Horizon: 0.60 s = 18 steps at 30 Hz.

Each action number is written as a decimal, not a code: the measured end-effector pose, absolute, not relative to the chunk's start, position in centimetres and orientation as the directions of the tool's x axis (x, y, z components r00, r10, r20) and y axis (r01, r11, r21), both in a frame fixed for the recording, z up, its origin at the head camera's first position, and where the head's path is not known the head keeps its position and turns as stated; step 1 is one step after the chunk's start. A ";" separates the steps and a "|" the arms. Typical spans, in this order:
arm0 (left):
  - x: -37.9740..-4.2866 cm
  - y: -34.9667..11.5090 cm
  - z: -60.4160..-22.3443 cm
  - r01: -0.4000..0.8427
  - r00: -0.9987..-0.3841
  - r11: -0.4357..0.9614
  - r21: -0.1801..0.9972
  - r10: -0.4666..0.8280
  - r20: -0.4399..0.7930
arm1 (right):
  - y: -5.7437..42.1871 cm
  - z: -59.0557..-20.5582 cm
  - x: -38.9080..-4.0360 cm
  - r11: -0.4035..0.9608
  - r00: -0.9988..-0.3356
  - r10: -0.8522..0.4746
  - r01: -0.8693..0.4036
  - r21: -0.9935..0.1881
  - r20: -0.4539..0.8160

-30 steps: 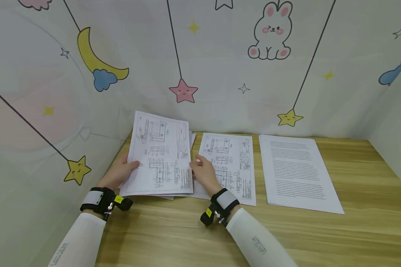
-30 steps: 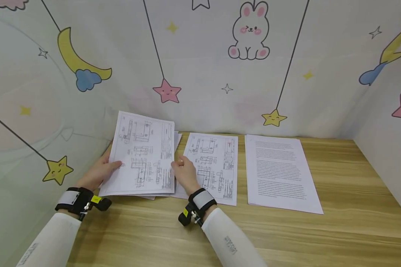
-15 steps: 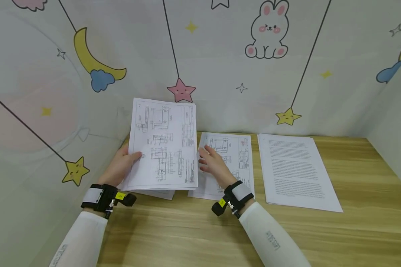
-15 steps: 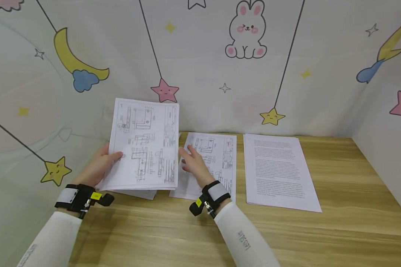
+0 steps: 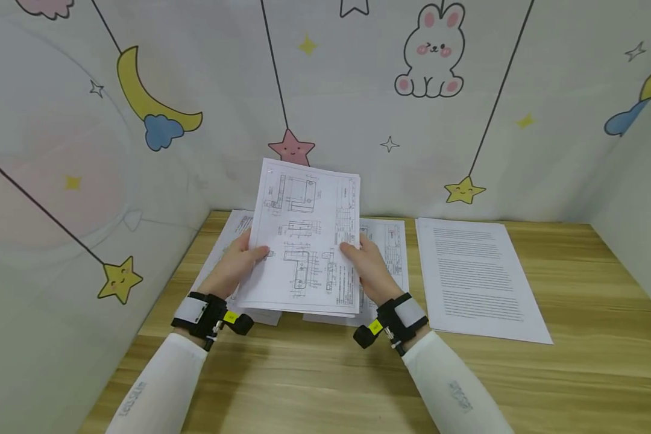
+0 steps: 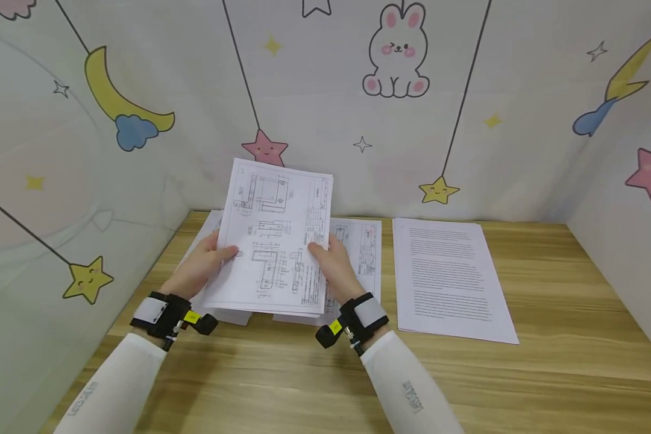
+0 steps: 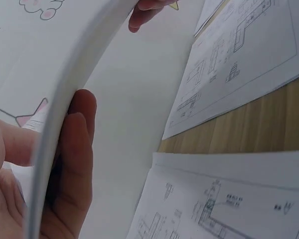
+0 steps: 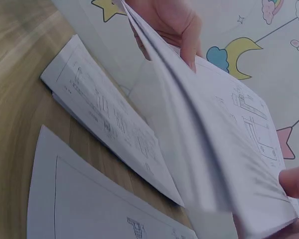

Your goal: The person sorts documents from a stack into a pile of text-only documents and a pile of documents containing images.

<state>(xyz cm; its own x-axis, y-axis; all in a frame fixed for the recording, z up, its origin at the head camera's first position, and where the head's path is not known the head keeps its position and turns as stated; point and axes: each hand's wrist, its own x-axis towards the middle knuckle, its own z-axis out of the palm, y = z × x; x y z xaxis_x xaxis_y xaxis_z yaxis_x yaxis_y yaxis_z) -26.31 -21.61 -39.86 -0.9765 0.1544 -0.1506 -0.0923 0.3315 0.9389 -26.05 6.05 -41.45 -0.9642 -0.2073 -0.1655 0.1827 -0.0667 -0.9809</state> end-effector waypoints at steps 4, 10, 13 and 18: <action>-26.5 -19.2 -40.5 -0.083 -0.971 0.292 0.953 0.191 -0.143 | 7.6 -41.8 -25.9 0.005 -0.977 -0.108 0.184 -0.983 -0.184; -26.9 -16.5 -41.2 -0.108 -0.965 0.255 0.961 0.207 -0.164 | 9.4 -42.3 -25.7 0.030 -0.981 -0.065 0.180 -0.983 -0.182; -27.0 -15.4 -41.5 -0.116 -0.963 0.251 0.961 0.207 -0.170 | 10.2 -42.2 -25.4 0.062 -0.984 -0.036 0.171 -0.983 -0.173; -27.3 -13.7 -42.2 -0.138 -0.960 0.290 0.947 0.198 -0.200 | 11.6 -42.7 -25.1 0.155 -0.988 0.001 0.153 -0.976 -0.154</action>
